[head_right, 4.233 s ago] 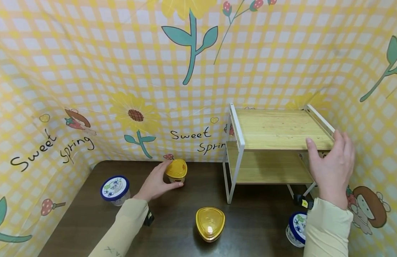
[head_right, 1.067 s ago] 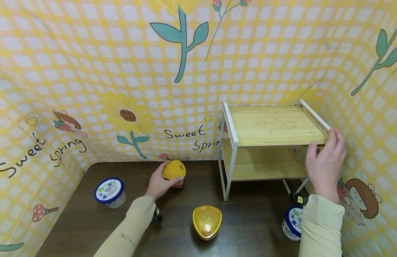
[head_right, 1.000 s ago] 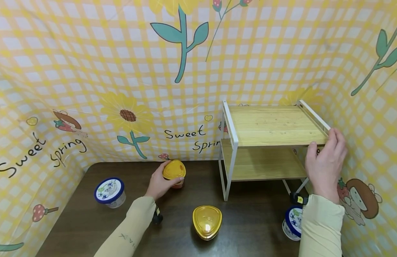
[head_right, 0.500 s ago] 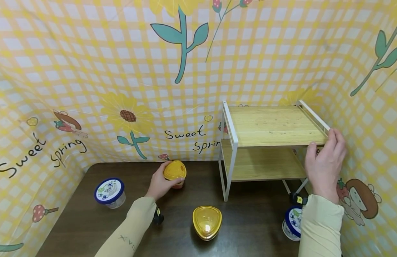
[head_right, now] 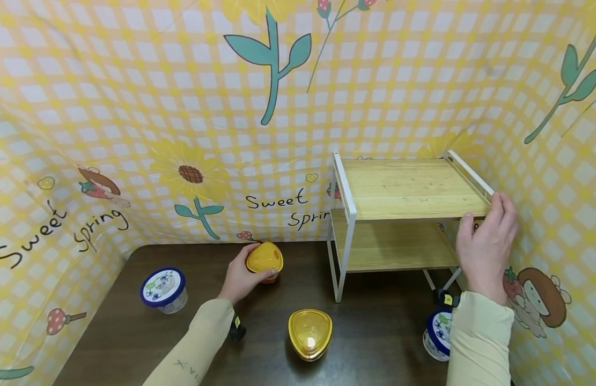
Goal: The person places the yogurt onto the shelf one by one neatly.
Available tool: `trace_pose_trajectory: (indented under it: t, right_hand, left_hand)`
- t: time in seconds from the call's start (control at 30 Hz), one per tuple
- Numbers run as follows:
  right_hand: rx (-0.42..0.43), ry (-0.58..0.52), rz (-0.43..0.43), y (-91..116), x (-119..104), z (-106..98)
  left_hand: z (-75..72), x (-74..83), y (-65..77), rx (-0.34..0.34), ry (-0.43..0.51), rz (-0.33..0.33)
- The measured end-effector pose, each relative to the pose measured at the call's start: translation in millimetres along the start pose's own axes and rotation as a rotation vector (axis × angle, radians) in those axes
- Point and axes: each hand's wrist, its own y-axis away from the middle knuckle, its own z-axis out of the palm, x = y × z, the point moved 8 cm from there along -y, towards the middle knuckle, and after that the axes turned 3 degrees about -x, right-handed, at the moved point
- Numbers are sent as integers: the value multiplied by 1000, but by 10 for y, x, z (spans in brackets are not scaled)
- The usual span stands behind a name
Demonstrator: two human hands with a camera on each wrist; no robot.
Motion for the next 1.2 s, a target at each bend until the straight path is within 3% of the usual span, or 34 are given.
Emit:
trace_pose_trajectory:
  t: [1.2]
  right_hand:
    - [-5, 1, -7, 9, -8, -10]
  left_hand:
    - [-43, 105, -2, -8, -3, 55]
